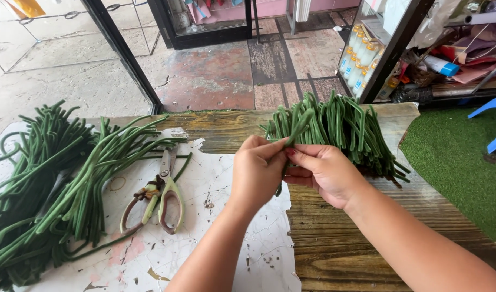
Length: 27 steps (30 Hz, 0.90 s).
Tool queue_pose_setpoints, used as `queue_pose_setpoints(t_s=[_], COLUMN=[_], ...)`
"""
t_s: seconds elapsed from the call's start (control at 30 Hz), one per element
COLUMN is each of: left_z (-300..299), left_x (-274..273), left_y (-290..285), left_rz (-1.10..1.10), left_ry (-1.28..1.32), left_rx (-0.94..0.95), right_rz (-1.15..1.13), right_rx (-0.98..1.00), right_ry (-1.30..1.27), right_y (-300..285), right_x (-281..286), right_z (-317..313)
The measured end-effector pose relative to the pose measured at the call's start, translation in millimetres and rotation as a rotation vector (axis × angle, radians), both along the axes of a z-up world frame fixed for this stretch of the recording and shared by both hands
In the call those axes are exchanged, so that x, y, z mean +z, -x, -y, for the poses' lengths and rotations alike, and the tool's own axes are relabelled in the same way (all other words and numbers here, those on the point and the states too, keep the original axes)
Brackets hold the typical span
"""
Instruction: The person gathers bundles of long green flower stems by hand and cuts the ends even using shears.
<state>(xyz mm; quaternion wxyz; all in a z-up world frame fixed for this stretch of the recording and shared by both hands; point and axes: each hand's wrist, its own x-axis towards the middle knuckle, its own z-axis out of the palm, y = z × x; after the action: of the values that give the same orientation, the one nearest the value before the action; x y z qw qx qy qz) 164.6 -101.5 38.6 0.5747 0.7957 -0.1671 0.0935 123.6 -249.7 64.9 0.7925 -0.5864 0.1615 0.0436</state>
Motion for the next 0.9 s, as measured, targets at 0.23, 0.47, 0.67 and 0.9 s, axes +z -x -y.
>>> queue_pose_setpoints(t_s=[0.23,0.47,0.67,0.9], left_z=[1.5,5.0,4.6,11.0], left_x=[25.4,15.3,30.3,15.8], left_y=[29.4,16.4,28.0,34.6], left_rz=[0.085,0.207,0.109,0.185], left_ry=[-0.173,0.063,0.263,-0.023], left_rx=[-0.217,0.011,-0.200,-0.148], right_rz=[0.030,0.179,0.335,0.510], right_rx=[-0.106,-0.118,-0.194,-0.235], right_ry=[0.081,0.294,0.421,0.502], right_y=[7.4,32.9,44.6,52.9], right_x=[-14.6,4.8,-8.3,-24.2], right_z=[20.4,27.8,30.8,27.5])
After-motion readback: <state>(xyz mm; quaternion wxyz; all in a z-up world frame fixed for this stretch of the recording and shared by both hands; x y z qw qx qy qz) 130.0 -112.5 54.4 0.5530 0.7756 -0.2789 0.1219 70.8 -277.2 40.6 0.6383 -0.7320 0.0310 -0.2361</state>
